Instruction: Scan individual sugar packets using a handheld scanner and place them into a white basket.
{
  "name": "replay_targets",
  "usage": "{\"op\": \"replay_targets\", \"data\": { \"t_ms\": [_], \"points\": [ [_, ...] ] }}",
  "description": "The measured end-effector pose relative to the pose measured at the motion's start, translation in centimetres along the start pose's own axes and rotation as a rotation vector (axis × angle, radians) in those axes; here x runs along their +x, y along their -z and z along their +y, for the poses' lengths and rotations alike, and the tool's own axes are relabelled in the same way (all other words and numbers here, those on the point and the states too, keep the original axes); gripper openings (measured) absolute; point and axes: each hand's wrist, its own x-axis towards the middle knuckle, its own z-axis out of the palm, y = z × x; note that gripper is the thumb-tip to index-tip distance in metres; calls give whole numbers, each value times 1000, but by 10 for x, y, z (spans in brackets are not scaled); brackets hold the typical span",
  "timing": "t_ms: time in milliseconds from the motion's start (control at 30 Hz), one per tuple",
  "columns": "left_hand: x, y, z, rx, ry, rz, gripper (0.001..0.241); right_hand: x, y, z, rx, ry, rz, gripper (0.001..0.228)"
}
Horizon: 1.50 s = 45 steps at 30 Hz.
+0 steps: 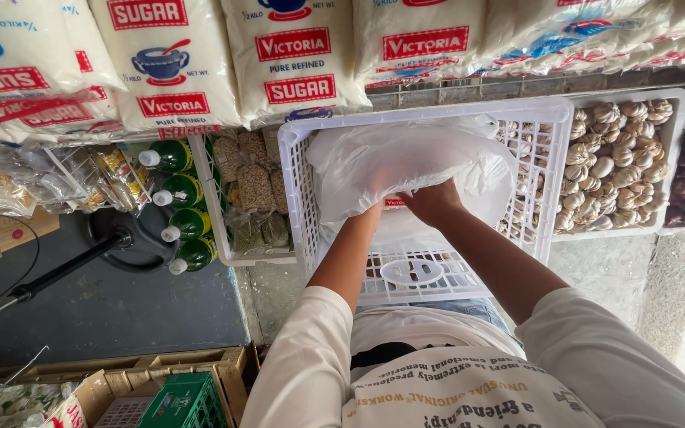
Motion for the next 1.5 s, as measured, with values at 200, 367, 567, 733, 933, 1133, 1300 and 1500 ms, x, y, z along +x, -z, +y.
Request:
{"op": "replay_targets", "data": {
  "t_ms": [200,367,567,733,933,1133,1300,1500],
  "points": [
    [14,1,-15,103,14,-33,78,1,-20,13,-213,117,-12,74],
    [16,8,-26,200,5,-51,84,-12,-11,14,-388,98,18,78],
    [-87,14,34,309,50,-133,89,-64,91,-9,-94,-6,-125,59],
    [-134,37,30,282,-56,-339,93,-109,207,-36,625,187,-341,39],
    [-215,60,76,-210,-345,-683,69,-135,327,-103,291,472,753,13],
    [-267,89,136,-766,-720,-498,44,-82,384,-117,-166,570,1075,44],
    [-283,138,180,-1027,-899,-326,36,-43,393,-115,-340,465,1052,70],
    [-300,168,212,-1166,-950,-127,35,-30,387,-129,-347,300,947,36]
  ]
}}
